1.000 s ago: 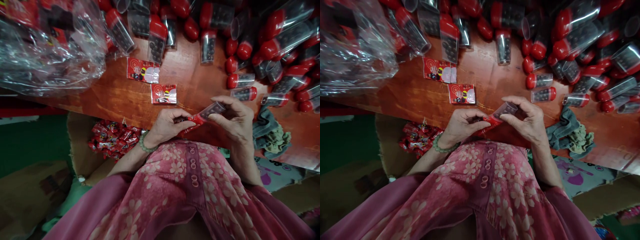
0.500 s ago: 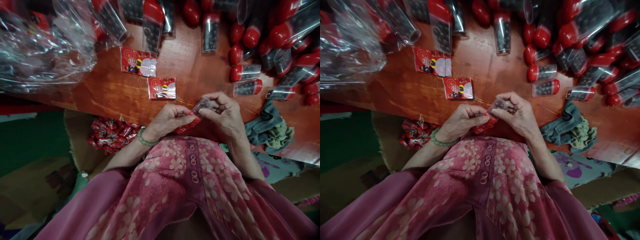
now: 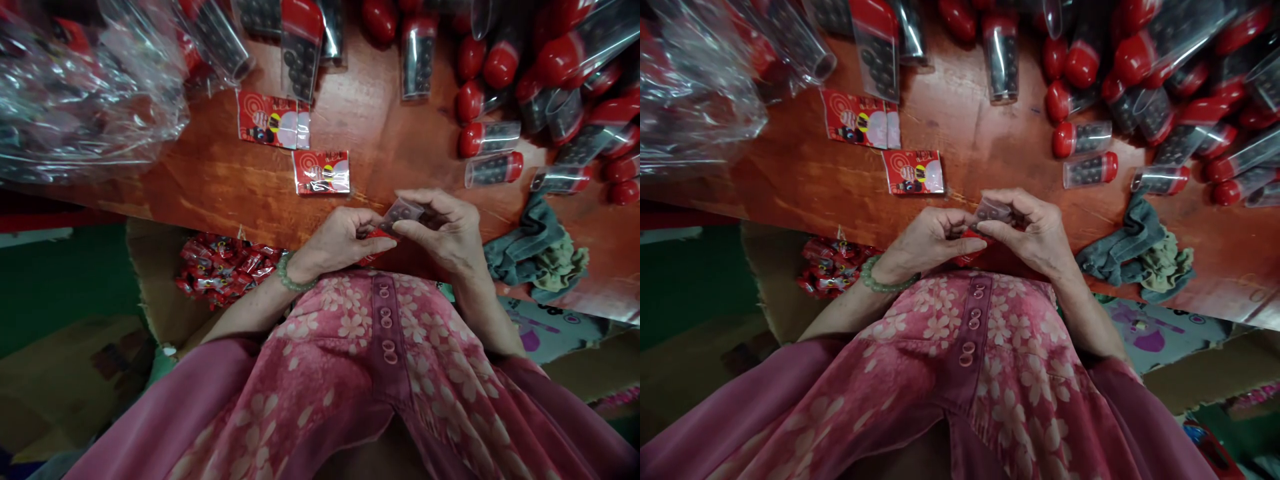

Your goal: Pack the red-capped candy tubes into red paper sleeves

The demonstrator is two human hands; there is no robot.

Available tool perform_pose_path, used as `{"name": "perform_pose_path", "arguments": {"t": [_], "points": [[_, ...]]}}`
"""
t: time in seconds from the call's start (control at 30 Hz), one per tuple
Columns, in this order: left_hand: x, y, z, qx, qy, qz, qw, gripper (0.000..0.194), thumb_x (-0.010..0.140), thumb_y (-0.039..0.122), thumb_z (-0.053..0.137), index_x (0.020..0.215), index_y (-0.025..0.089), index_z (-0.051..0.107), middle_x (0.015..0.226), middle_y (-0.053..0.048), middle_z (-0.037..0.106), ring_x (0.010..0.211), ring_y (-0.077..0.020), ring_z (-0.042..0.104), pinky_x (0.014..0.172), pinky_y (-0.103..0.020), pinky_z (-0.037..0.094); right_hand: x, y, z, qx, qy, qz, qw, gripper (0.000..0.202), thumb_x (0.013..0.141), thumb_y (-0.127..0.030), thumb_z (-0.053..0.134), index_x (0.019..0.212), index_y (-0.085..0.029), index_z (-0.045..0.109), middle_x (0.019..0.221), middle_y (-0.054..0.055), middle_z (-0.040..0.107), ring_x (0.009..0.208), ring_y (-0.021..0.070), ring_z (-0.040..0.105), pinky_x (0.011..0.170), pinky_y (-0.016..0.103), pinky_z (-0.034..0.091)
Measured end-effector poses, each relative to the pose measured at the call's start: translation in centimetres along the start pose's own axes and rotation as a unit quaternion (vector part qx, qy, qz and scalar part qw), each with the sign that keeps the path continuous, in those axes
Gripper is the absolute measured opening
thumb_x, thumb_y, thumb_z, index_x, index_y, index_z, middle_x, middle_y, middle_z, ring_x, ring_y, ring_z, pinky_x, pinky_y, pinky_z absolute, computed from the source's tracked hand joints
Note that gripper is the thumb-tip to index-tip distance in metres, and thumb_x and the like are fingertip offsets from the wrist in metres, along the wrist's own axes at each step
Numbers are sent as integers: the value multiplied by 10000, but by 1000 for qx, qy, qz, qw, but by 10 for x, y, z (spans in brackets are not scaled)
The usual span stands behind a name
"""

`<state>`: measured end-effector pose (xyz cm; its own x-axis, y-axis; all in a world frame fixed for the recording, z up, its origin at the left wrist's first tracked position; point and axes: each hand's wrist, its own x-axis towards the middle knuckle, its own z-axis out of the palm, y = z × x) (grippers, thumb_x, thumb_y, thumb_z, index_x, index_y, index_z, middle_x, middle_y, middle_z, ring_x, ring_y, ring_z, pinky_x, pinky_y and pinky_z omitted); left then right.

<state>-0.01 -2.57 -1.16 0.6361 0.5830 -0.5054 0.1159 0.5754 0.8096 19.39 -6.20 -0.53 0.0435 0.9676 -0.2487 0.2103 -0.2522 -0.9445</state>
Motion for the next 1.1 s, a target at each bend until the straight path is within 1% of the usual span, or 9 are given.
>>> {"name": "perform_pose_path", "arguments": {"t": [0.17, 0.3, 0.43, 0.6, 0.73, 0.8, 0.9, 0.97, 1.1], "points": [[4, 0, 4, -70, -20, -34, 997, 506, 763, 612, 801, 720, 131, 649, 626, 15, 579, 544, -70, 464, 528, -215, 366, 4, -1, 1, 38, 5, 29, 999, 226, 779, -318, 835, 965, -237, 736, 747, -55, 687, 611, 92, 602, 581, 223, 535], [7, 0, 8, -135, -43, -44, 989, 511, 747, 616, 821, 783, 129, 670, 676, 1, 628, 589, -86, 544, 577, -218, 437, 9, 1, -1, 78, -27, 63, 995, 315, 740, -438, 874, 897, -233, 695, 715, -60, 670, 585, 90, 589, 543, 216, 533], [6, 1, 6, -129, -35, -35, 990, 490, 753, 600, 826, 819, 137, 681, 701, 3, 658, 645, -97, 597, 631, -216, 479, 11, 0, -1, 85, -11, 46, 995, 389, 706, -516, 890, 900, -240, 697, 749, -53, 694, 610, 99, 623, 565, 230, 562], [4, 2, 3, -107, -43, -68, 991, 512, 727, 611, 840, 783, 125, 689, 733, -19, 711, 675, -104, 636, 670, -224, 504, 2, -2, 7, 20, 59, 9, 998, 287, 843, -508, 783, 930, -235, 768, 813, -20, 728, 687, 114, 667, 662, 256, 584], [6, -1, 5, -177, -95, -87, 976, 547, 751, 641, 811, 827, 108, 715, 778, -54, 743, 706, -122, 668, 719, -256, 532, -10, 2, 15, 8, 64, 11, 998, 276, 900, -473, 726, 1041, -243, 787, 835, -28, 737, 540, 80, 607, 527, 234, 537], [7, -4, 5, -188, -102, -84, 973, 529, 752, 614, 826, 856, 106, 719, 804, -54, 746, 726, -121, 675, 745, -263, 535, -13, 4, 16, -3, 64, 11, 998, 252, 900, -437, 729, 1047, -243, 793, 855, -23, 755, 577, 91, 641, 568, 248, 565], [5, -8, 4, -186, -100, -78, 974, 490, 755, 556, 850, 924, 113, 726, 875, -53, 757, 794, -124, 690, 800, -265, 538, -12, 6, 16, -28, 82, -16, 996, 221, 900, -394, 735, 1050, -246, 803, 918, -2, 785, 776, 136, 724, 746, 296, 612], [2, -9, 3, -193, -97, -77, 973, 474, 768, 541, 845, 936, 114, 725, 884, -52, 757, 816, -125, 693, 817, -264, 540, -12, 8, 15, -44, 82, -38, 995, 236, 940, -390, 688, 1091, -245, 796, 935, 13, 787, 827, 152, 732, 792, 317, 610], [-1, -12, 6, -243, -73, -71, 965, 507, 724, 572, 866, 863, 115, 695, 777, -14, 714, 701, -97, 648, 730, -238, 527, -17, 9, 16, -106, 23, -100, 989, 384, 955, -431, 670, 1261, -209, 732, 976, 52, 760, 865, 184, 713, 824, 356, 597]]}}
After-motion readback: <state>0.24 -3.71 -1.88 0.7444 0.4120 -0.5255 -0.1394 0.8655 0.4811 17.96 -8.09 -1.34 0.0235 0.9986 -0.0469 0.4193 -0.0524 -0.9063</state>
